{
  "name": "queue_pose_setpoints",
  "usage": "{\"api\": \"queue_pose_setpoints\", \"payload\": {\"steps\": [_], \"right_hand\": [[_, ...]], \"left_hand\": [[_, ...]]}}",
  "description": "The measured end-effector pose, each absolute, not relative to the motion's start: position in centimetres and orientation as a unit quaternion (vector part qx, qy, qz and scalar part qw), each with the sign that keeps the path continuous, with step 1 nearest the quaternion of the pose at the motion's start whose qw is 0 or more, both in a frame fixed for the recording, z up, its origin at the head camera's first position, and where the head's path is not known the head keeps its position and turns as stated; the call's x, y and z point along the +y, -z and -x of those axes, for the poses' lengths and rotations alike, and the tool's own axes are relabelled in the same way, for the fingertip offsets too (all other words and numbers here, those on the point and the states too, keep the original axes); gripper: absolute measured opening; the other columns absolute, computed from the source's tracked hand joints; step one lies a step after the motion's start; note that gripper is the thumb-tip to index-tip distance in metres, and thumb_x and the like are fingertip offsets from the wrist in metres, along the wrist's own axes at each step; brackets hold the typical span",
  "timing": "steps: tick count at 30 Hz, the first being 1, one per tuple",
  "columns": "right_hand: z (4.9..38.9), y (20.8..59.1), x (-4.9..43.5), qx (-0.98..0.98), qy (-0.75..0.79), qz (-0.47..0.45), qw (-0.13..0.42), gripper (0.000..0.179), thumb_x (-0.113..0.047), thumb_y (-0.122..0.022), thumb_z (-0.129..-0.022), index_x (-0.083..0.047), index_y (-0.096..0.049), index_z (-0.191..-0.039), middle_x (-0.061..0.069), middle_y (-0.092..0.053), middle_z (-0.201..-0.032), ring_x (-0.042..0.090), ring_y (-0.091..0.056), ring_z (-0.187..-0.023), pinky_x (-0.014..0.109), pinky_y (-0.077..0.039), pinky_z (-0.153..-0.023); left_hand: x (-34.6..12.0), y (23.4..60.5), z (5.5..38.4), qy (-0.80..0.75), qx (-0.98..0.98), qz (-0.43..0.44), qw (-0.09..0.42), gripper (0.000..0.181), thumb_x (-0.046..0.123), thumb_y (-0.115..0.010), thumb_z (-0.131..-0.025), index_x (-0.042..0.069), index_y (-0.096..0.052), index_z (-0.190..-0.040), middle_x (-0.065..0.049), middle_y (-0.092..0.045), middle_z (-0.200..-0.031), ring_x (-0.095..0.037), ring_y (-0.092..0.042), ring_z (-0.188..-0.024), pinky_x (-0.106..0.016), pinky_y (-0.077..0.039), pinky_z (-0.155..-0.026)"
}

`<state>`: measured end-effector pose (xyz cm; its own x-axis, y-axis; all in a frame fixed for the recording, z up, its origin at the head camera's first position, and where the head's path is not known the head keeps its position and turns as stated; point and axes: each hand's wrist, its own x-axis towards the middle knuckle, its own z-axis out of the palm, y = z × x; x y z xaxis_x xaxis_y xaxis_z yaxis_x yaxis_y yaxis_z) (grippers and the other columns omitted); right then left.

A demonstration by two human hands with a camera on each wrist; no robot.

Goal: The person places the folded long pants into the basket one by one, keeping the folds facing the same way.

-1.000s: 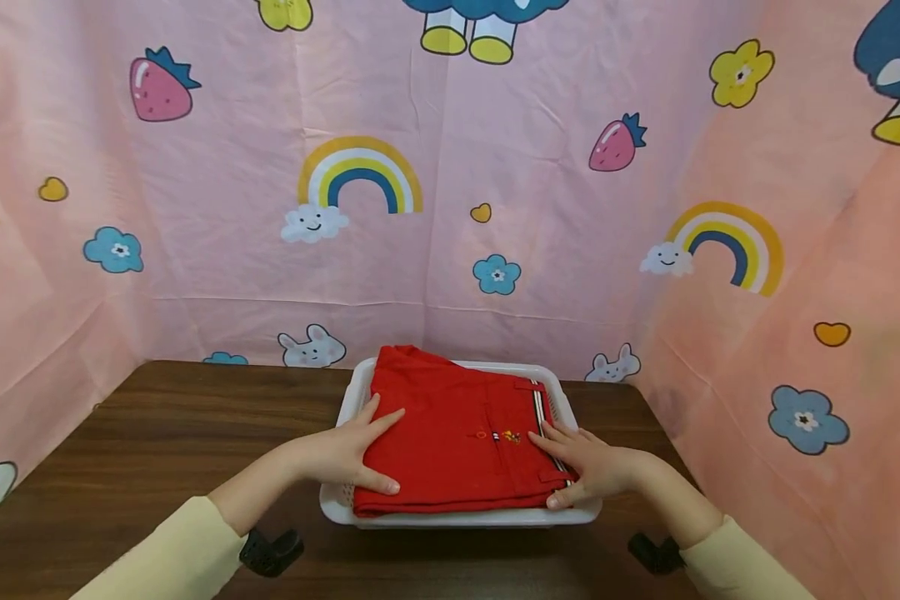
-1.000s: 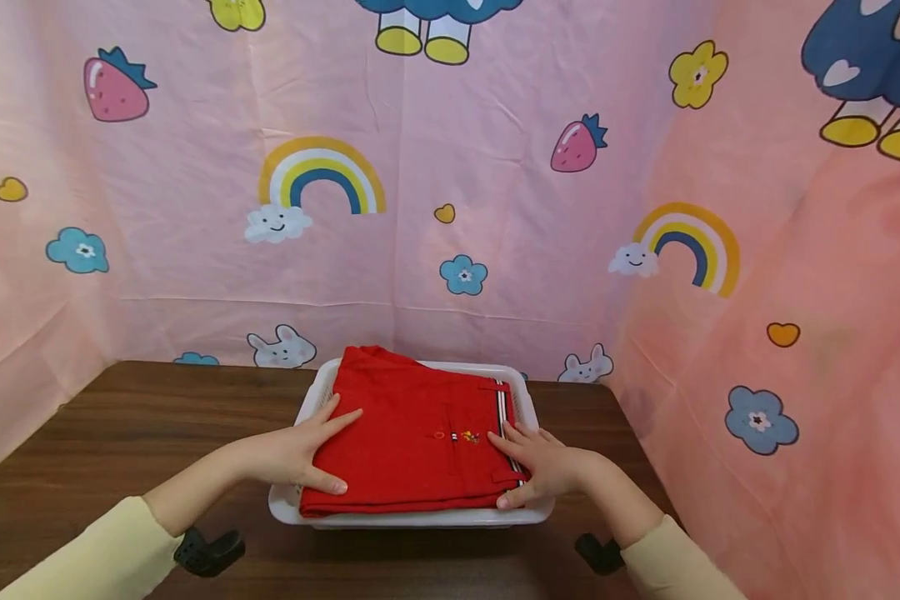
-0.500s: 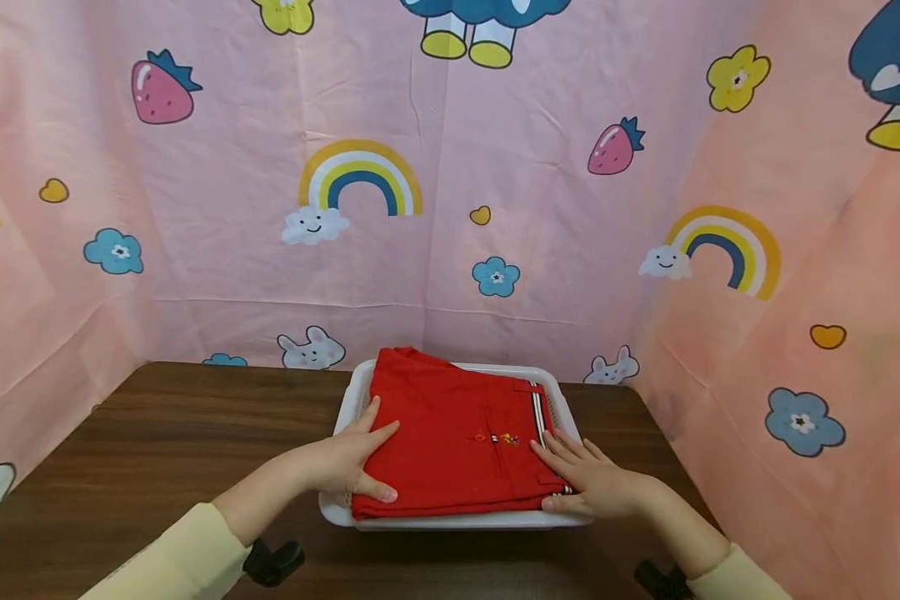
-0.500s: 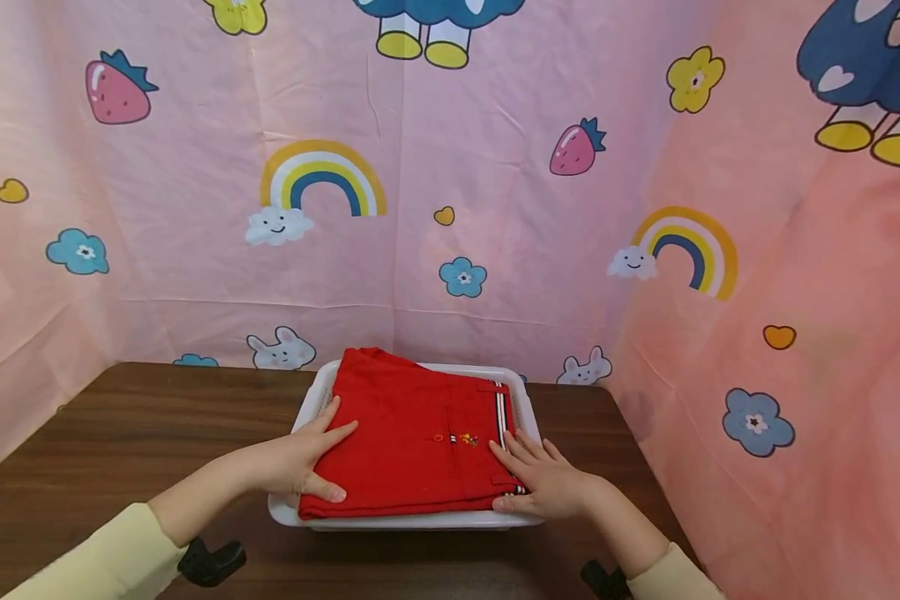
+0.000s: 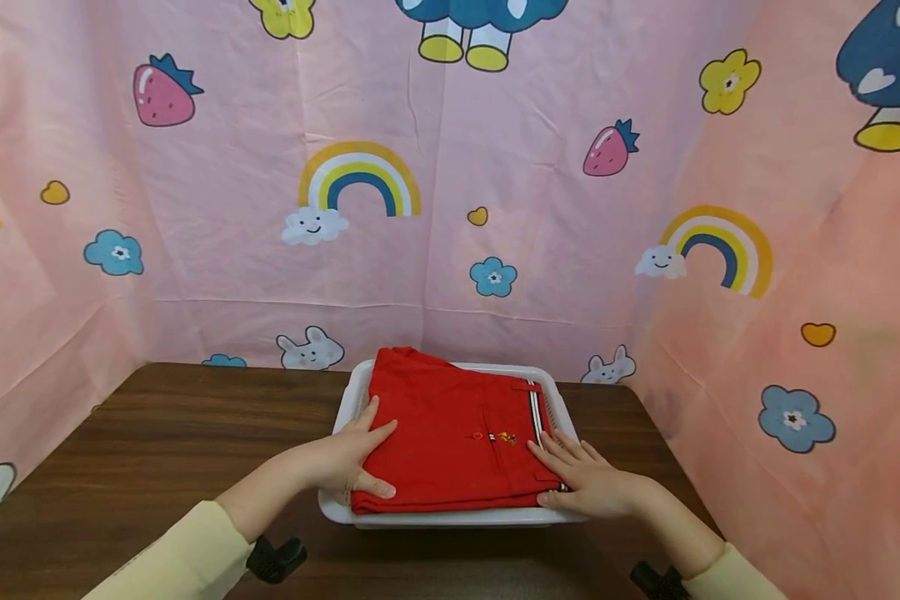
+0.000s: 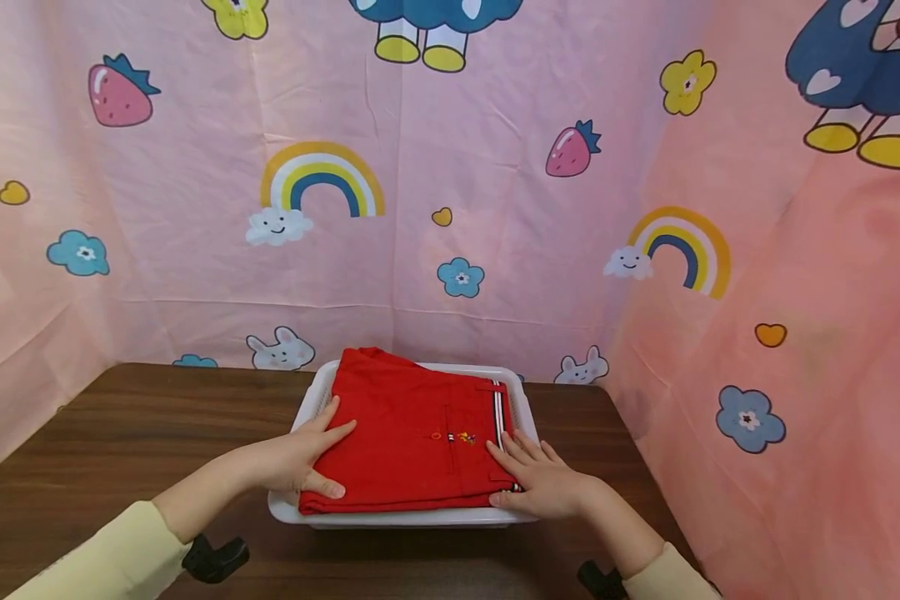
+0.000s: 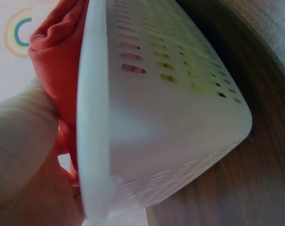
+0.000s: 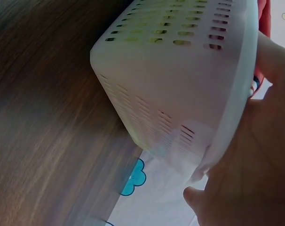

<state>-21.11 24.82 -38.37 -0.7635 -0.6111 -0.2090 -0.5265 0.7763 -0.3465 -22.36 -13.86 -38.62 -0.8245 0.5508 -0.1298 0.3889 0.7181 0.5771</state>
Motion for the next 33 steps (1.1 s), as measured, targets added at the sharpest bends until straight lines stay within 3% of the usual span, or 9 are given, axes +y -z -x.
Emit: {"api": "queue_pose_setpoints", "payload": {"steps": [8, 15, 23, 33], "right_hand": [[21.0, 38.8, 25.1, 0.93, 0.145, 0.304, 0.144, 0.079, -0.058, -0.048, -0.093, -0.015, -0.022, -0.153, 0.017, -0.012, -0.157, 0.036, 0.003, -0.143, 0.058, 0.001, -0.109], [20.6, 39.0, 26.0, 0.926, 0.179, 0.31, 0.123, 0.076, -0.055, -0.053, -0.092, -0.016, -0.028, -0.152, 0.017, -0.016, -0.156, 0.039, -0.003, -0.142, 0.058, -0.001, -0.109], [20.9, 38.5, 26.7, 0.916, 0.221, 0.322, 0.091, 0.068, -0.048, -0.053, -0.095, -0.005, -0.04, -0.145, 0.021, -0.028, -0.151, 0.04, -0.017, -0.14, 0.062, -0.011, -0.108], [21.4, 37.3, 27.4, 0.925, 0.213, 0.312, 0.039, 0.055, -0.04, -0.056, -0.096, -0.006, -0.05, -0.139, 0.018, -0.041, -0.144, 0.04, -0.029, -0.136, 0.063, -0.025, -0.103]], "left_hand": [[-14.5, 39.2, 22.6, -0.284, 0.91, -0.267, 0.14, 0.1, 0.046, -0.078, -0.075, 0.0, -0.029, -0.148, -0.027, 0.004, -0.155, -0.045, -0.008, -0.139, -0.058, -0.028, -0.104], [-14.7, 38.8, 22.0, -0.282, 0.91, -0.278, 0.122, 0.093, 0.049, -0.073, -0.079, -0.001, -0.033, -0.147, -0.027, -0.003, -0.155, -0.045, -0.011, -0.138, -0.059, -0.029, -0.103], [-15.6, 37.4, 22.2, -0.27, 0.914, -0.286, 0.097, 0.078, 0.047, -0.068, -0.085, -0.002, -0.043, -0.141, -0.025, -0.028, -0.149, -0.042, -0.027, -0.135, -0.056, -0.032, -0.102], [-17.5, 35.6, 22.3, -0.24, 0.913, -0.321, 0.07, 0.06, 0.04, -0.065, -0.09, 0.0, -0.054, -0.133, -0.014, -0.053, -0.132, -0.032, -0.048, -0.121, -0.049, -0.043, -0.096]]}}
